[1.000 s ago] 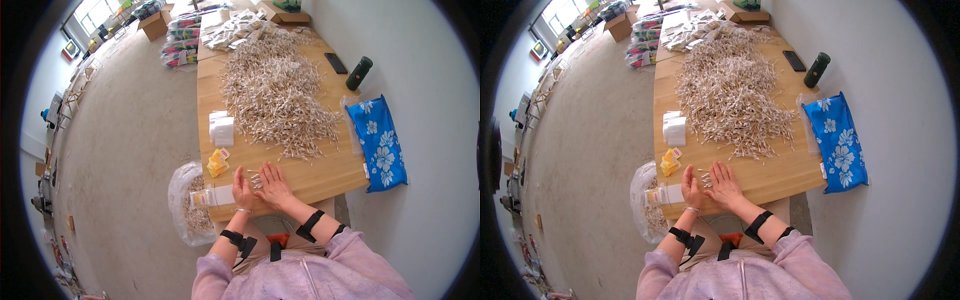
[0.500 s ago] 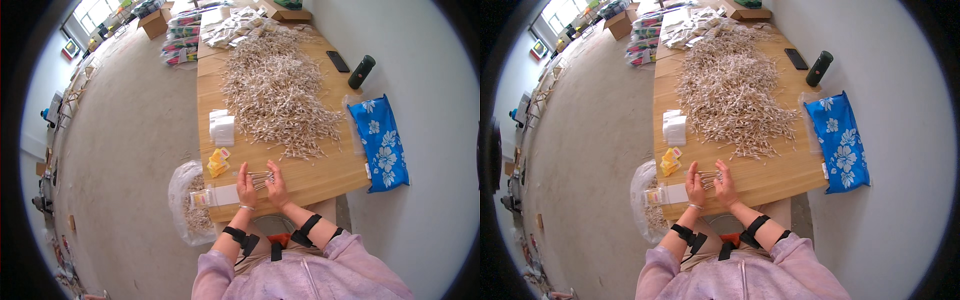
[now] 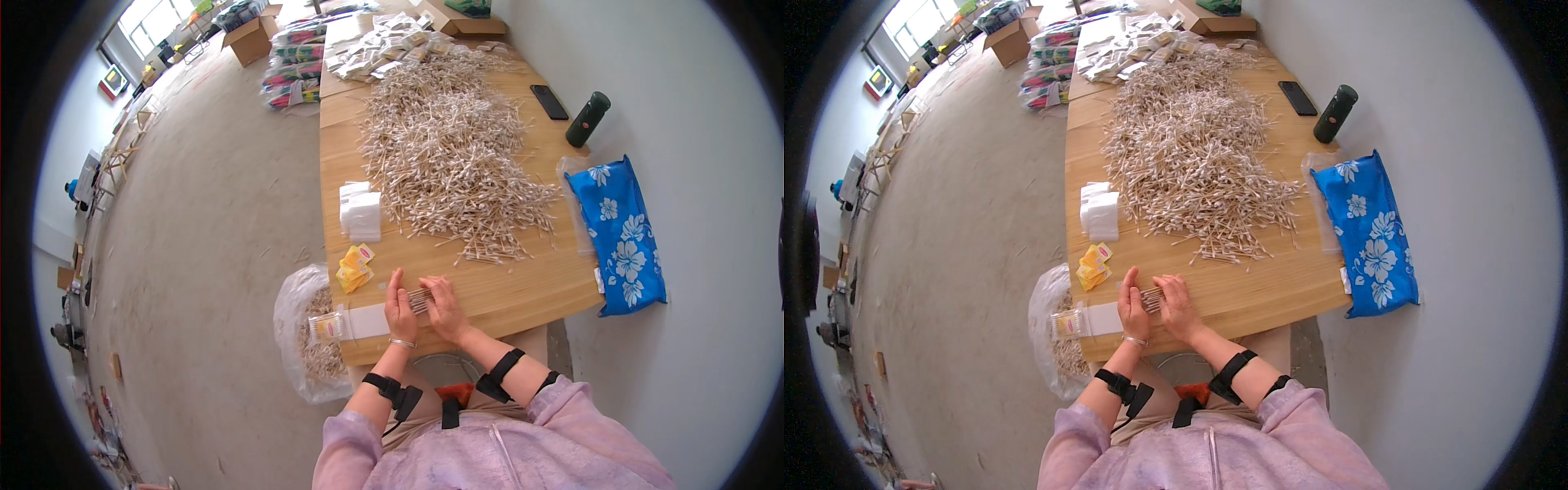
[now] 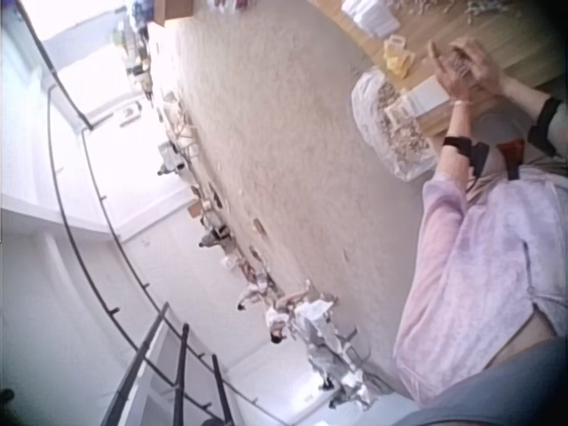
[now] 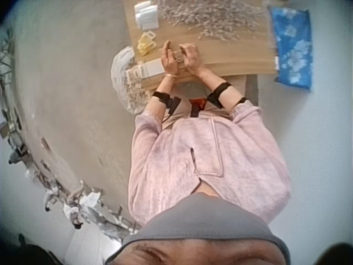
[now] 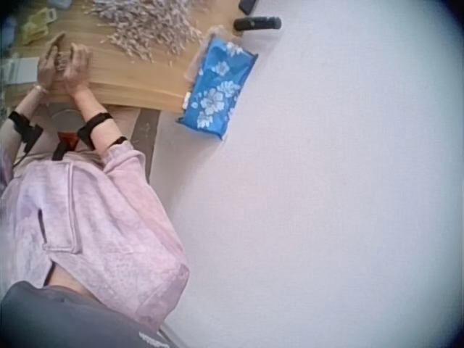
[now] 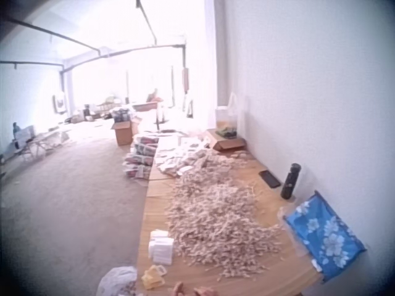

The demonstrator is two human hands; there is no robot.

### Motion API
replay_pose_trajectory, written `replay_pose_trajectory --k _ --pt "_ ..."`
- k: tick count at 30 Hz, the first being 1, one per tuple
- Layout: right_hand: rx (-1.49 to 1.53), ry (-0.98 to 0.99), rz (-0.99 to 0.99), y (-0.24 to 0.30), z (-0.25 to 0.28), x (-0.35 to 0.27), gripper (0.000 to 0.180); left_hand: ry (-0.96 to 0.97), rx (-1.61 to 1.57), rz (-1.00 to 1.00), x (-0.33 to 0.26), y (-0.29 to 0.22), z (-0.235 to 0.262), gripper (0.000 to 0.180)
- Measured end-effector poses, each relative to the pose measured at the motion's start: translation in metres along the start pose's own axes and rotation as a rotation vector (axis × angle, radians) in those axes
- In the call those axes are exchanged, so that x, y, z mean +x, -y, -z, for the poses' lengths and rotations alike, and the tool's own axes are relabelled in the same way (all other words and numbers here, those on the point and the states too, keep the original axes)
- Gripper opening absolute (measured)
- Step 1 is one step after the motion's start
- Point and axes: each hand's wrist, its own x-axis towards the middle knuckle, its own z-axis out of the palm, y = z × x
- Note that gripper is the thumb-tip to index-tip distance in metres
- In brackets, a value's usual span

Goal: Picking up and organizing loose cotton swabs and placing them into a plastic container.

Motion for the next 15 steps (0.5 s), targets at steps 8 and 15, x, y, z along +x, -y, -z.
replay_pose_trajectory --k 8,15 --pt "-0.076 -0.221 -0.102 -0.004 0.01 0.006 0.03 0.21 0.49 -0.229 -0.002 -0.014 0.011 0.038" --pt "-0.464 -0.285 -0.309 -0.035 0.05 0.044 0.026 0.375 0.744 -0.355 -0.006 -0.027 0.018 0.047"
